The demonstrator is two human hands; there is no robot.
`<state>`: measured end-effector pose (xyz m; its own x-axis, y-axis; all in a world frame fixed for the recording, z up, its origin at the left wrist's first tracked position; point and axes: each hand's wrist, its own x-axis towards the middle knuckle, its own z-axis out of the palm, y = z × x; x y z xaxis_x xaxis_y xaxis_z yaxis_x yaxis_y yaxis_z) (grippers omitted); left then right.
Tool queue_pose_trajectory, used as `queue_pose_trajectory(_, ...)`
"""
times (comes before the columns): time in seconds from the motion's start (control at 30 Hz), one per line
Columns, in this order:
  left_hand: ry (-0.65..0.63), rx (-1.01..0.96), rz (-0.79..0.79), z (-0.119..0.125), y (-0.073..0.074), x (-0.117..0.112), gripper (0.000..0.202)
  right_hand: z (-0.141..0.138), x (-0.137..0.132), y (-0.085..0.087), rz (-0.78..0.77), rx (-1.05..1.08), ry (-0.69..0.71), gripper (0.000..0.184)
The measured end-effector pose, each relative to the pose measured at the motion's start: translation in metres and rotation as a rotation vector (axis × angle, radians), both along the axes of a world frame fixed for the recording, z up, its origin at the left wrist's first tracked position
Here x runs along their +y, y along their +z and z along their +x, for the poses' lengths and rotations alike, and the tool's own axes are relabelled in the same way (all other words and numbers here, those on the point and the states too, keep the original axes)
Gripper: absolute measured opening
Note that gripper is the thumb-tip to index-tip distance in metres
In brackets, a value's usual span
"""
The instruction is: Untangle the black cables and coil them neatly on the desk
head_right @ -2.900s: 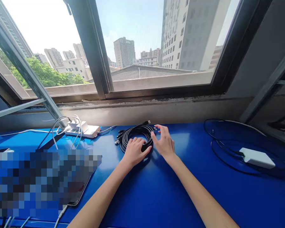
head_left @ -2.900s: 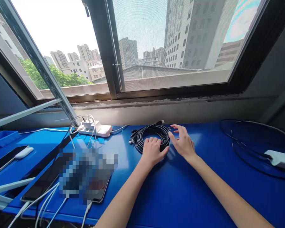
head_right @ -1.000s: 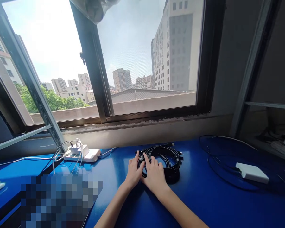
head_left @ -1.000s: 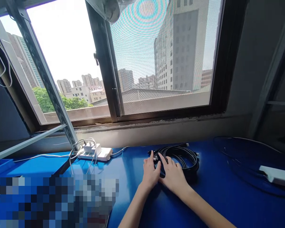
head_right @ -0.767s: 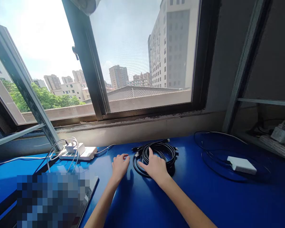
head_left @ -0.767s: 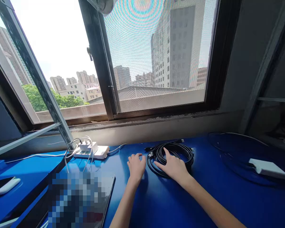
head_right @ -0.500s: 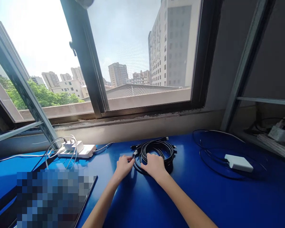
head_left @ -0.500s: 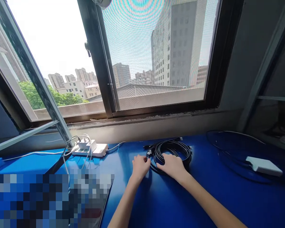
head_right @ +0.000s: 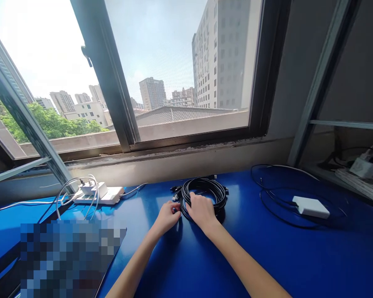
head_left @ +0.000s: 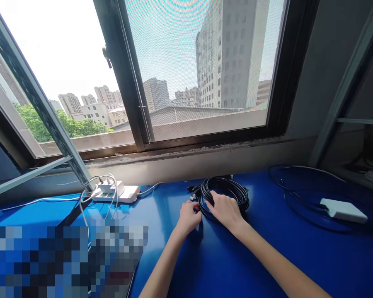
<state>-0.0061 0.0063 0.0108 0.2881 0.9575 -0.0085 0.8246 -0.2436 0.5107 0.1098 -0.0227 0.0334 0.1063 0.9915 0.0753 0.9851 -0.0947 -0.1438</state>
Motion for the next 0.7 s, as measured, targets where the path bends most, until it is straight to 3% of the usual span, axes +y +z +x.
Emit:
queue_pose_trajectory(0.3, -0.028, 0.015, -0.035, -0.004, 0.001, 0.001, 0.031, -0.001, 0.000, -0.005, 0.075, -0.023, 0.093, 0.022)
queue_pose_trajectory(0.47, -0.019, 0.012, -0.031, -0.002, 0.002, -0.002, 0.026, 0.009, 0.003, 0.001, 0.163, -0.017, 0.024, 0.025)
queue_pose_trajectory(0.6, -0.002, -0.006, -0.030, -0.003, 0.003, -0.005, 0.048, 0.019, 0.005, 0.008, 0.225, 0.000, -0.054, 0.029)
queue_pose_trajectory(0.7, -0.100, -0.012, -0.008, -0.003, 0.004, -0.009, 0.061, 0.024, 0.005, 0.010, 0.269, 0.030, -0.108, 0.029)
